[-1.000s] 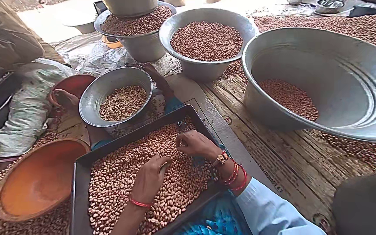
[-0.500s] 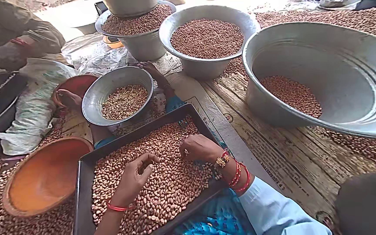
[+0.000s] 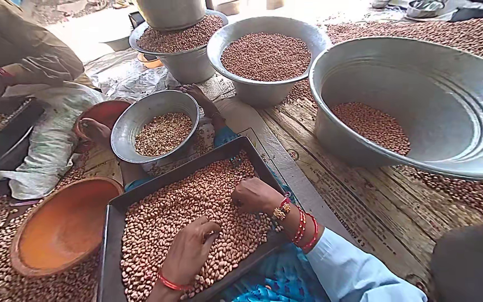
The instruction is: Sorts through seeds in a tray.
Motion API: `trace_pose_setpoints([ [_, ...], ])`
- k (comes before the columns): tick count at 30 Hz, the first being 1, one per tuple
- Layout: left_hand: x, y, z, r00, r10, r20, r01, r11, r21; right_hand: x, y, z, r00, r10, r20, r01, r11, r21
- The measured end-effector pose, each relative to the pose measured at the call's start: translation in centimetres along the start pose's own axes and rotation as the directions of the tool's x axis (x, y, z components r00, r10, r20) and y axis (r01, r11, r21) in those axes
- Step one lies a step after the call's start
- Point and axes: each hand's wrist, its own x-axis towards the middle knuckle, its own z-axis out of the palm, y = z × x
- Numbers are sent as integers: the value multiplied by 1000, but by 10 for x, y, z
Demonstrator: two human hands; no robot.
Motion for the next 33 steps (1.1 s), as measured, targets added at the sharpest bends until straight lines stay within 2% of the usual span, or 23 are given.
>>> trace_pose_setpoints([
  [2, 0, -8, -3, 1000, 2, -15, -4, 996, -89, -1, -2, 2, 1000, -7, 7, 7, 1000, -16],
  [4, 0, -11, -9, 998, -60, -26, 53, 980, -192, -2, -4, 2, 1000, -11, 24, 11, 1000, -24],
  [6, 3, -10, -13, 991, -123, -54, 109, 970, -220, -2, -4, 2, 999, -12, 36, 13, 1000, -26],
  [10, 14, 12, -11, 995, -79, -68, 75, 996, -52, 1, -1, 4, 998, -37, 52, 37, 999, -14],
  [11, 18, 19, -7, 997, -66, -48, 66, 998, -2, 1, 0, 3, 998, -37, 47, 37, 999, -9],
  [14, 27, 38, 0, 983, -154, 97, 141, 981, 131, -5, 1, -1, 998, -64, -10, 65, 998, 16],
  [16, 28, 35, 3, 987, -139, 85, 129, 986, 109, -10, 3, -4, 992, -98, -74, 101, 994, 48],
  [18, 27, 24, -4, 989, -147, 29, 148, 987, -57, -18, 7, -4, 981, -123, -150, 140, 984, 106],
  [19, 26, 17, -10, 980, -197, 30, 199, 952, -231, -22, 10, -4, 974, -136, -178, 163, 977, 141],
  [20, 23, 7, -16, 972, -231, 44, 226, 873, -433, -26, 13, -2, 962, -155, -224, 198, 963, 181],
  [22, 17, -12, -23, 972, -215, 96, 209, 600, -773, -31, 22, 4, 916, -197, -349, 298, 917, 264],
  [23, 13, -17, -26, 974, -189, 127, 205, 489, -848, -34, 25, 7, 889, -207, -409, 349, 883, 313],
  [24, 10, -17, -27, 974, -172, 150, 213, 452, -866, -36, 27, 11, 862, -203, -465, 399, 837, 374],
  [25, 8, -15, -27, 972, -167, 167, 230, 505, -832, -39, 27, 13, 848, -175, -501, 431, 776, 460],
  [26, 8, -10, -26, 966, -185, 179, 257, 630, -733, -41, 26, 15, 843, -132, -521, 451, 702, 552],
  [27, 9, -3, -26, 958, -207, 198, 284, 778, -561, -43, 25, 17, 853, -95, -513, 452, 625, 637],
  [28, 10, 5, -23, 954, -226, 197, 286, 881, -377, -44, 23, 18, 871, -75, -486, 438, 568, 696],
  [29, 11, 12, -19, 949, -235, 212, 282, 933, -225, -46, 21, 18, 897, -69, -437, 397, 562, 726],
  [31, 13, 21, -13, 938, -256, 234, 281, 956, -79, -50, 16, 16, 949, -64, -310, 257, 728, 636],
  [33, 13, 20, -13, 951, -244, 188, 269, 956, -116, -52, 6, 17, 975, -8, -221, 100, 907, 409],
])
